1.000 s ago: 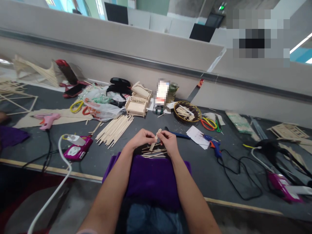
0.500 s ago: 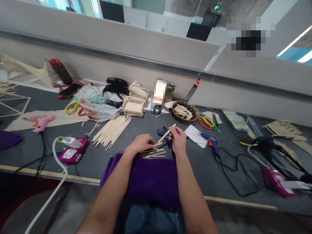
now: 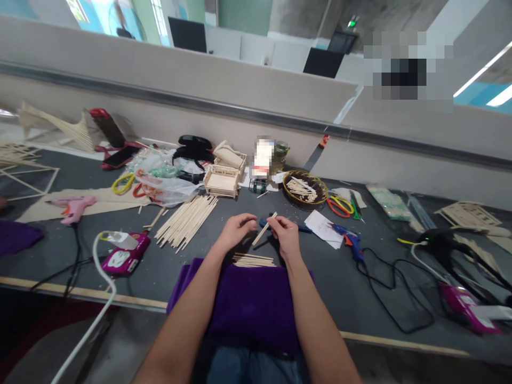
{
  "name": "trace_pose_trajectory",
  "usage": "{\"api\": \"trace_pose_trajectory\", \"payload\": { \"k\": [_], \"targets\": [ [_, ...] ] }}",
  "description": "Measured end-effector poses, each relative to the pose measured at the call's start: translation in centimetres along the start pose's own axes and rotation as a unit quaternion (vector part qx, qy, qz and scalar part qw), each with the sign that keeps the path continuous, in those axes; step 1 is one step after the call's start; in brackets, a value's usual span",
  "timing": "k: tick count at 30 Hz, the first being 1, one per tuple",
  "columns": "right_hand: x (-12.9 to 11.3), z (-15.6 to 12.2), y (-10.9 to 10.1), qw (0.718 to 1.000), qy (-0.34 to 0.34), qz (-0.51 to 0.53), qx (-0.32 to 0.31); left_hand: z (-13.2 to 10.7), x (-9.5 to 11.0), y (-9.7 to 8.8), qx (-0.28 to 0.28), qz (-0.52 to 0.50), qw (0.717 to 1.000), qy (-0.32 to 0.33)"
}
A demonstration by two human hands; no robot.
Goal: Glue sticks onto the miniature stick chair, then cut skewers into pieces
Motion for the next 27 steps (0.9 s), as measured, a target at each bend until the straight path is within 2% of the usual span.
{"api": "trace_pose_trajectory", "payload": {
  "k": [2,4,9,11,14,20,23,27],
  "targets": [
    [0.3,-0.4,0.8,1.000,-0.022,-0.017,-0.015,0.1,-0.1,1.3,-0.027,-0.104,0.994,0.004],
    [0.3,-0.7,1.3,0.997,-0.062,-0.038,-0.023,0.1,-0.2,2.2,-0.045,-0.160,0.986,-0.007],
    [-0.1,-1.1,1.3,0.966,-0.202,-0.161,-0.022,0.1,-0.4,2.2,-0.052,-0.187,0.981,0.000],
    [-0.1,-1.1,1.1,0.954,-0.231,-0.188,-0.040,0.1,-0.4,2.1,-0.064,-0.186,0.980,0.012],
    [0.0,-1.0,0.8,0.949,-0.234,-0.200,-0.060,-0.1,-0.5,2.1,-0.075,-0.197,0.977,0.018],
    [-0.1,-0.9,1.0,0.936,-0.250,-0.236,-0.077,-0.1,-1.2,1.5,-0.056,-0.226,0.973,-0.011],
    [-0.2,-0.9,1.1,0.931,-0.259,-0.247,-0.071,-0.1,-1.5,1.4,-0.044,-0.249,0.967,-0.036],
    [-0.3,-0.9,0.8,0.942,-0.239,-0.230,-0.047,-0.2,-1.5,1.8,-0.031,-0.252,0.966,-0.055]
  ]
}}
Point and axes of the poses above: each hand's wrist, its own z-axis towards the middle knuckle, its own y-axis out of the palm, x = y × z, the point moved 2 cm from there along z, towards the middle knuckle, and after that the axes turned 6 degrees about y, right-handed, at the moved point
